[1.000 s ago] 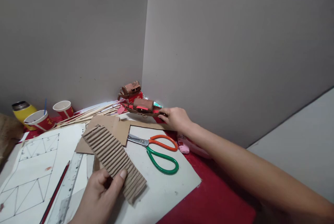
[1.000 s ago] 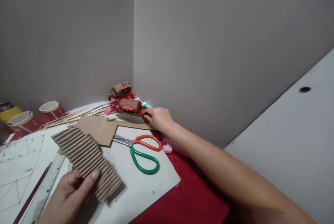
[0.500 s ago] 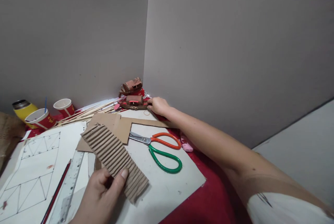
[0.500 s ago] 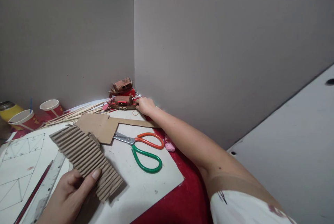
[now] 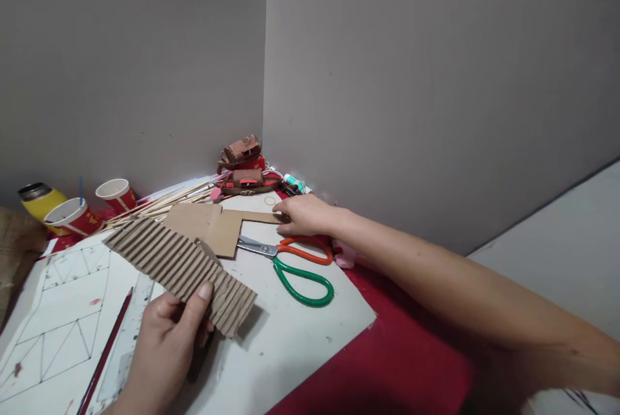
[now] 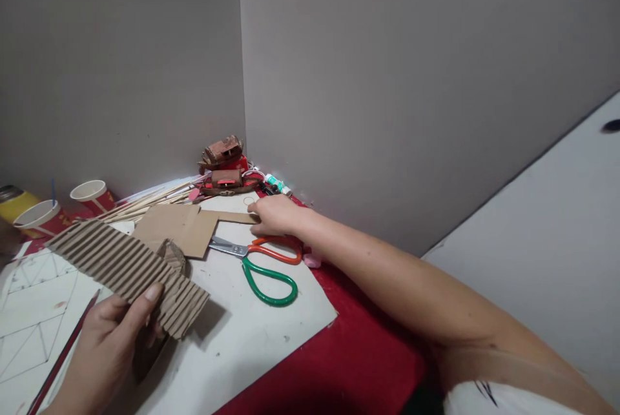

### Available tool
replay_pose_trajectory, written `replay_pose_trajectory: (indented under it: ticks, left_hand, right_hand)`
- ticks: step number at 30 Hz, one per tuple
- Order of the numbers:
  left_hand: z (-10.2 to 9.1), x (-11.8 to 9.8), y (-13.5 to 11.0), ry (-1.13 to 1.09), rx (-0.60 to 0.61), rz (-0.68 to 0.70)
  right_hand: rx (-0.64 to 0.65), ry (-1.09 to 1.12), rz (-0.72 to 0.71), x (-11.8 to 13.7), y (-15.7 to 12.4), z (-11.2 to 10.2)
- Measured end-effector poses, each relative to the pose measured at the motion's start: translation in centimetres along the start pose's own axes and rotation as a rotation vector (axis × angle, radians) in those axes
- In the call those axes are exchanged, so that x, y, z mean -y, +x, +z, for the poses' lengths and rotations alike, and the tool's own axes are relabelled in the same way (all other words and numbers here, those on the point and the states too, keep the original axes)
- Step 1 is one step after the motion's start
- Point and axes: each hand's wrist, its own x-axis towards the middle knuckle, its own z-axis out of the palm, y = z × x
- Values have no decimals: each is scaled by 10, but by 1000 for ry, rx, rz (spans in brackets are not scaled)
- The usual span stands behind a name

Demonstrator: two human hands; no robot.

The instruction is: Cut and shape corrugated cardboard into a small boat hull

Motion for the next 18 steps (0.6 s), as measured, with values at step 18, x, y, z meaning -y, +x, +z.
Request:
replay_pose_trajectory:
  ticks: [18]
  left_hand:
    - [2,5,3,37,-5,-7]
  right_hand:
    - [-54,-8,-24,-14,9,10]
